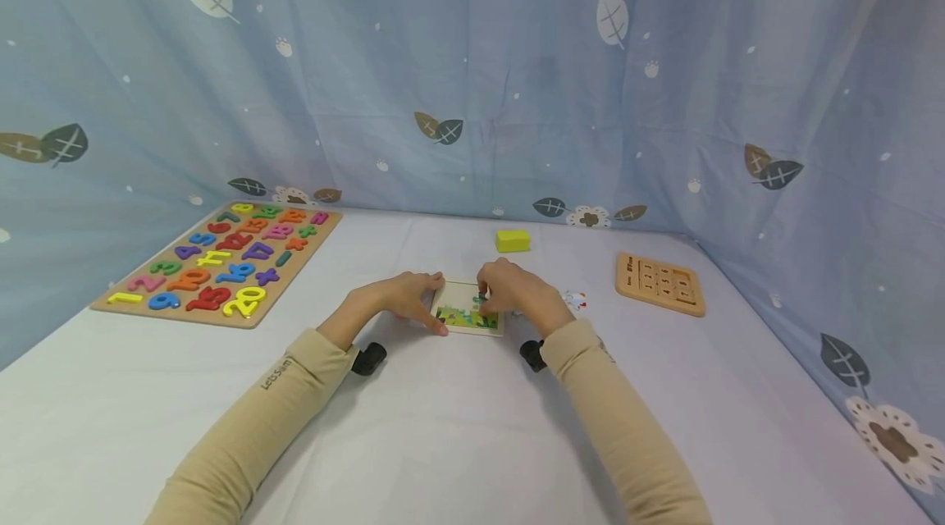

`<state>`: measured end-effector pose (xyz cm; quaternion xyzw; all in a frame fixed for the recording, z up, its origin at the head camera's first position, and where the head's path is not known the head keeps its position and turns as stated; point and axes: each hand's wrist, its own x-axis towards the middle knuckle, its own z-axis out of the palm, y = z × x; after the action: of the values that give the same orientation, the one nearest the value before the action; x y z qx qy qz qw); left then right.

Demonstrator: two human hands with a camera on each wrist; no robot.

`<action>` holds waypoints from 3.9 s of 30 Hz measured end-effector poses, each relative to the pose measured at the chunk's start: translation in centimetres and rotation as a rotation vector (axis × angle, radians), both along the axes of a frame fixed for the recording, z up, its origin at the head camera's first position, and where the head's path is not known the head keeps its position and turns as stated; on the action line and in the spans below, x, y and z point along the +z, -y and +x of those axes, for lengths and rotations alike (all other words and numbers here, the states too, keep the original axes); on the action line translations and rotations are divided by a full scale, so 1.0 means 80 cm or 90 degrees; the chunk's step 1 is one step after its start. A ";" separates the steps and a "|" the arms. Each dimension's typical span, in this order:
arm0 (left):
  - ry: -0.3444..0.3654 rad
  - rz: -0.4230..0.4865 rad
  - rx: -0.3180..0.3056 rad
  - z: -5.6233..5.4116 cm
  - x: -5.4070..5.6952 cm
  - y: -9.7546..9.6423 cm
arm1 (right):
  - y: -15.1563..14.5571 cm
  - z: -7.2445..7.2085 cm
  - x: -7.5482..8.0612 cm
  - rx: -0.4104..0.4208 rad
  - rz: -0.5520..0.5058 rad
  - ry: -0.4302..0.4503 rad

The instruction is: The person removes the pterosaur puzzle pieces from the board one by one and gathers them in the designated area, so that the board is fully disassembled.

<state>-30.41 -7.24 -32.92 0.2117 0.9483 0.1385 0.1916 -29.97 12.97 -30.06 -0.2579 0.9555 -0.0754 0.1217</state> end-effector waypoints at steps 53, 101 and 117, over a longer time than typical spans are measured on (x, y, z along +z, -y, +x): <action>0.005 -0.001 -0.010 -0.001 0.001 0.000 | -0.108 0.011 0.013 -0.018 0.037 -0.053; 0.013 0.008 0.012 0.002 0.001 0.001 | -0.155 0.024 -0.003 -0.080 0.013 -0.003; 0.002 0.009 -0.005 0.001 0.000 0.000 | -0.145 0.024 0.001 -0.046 -0.058 -0.007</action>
<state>-30.31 -7.28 -32.91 0.2167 0.9461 0.1446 0.1922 -28.04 24.54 -29.98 -0.2288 0.9604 -0.1216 0.1021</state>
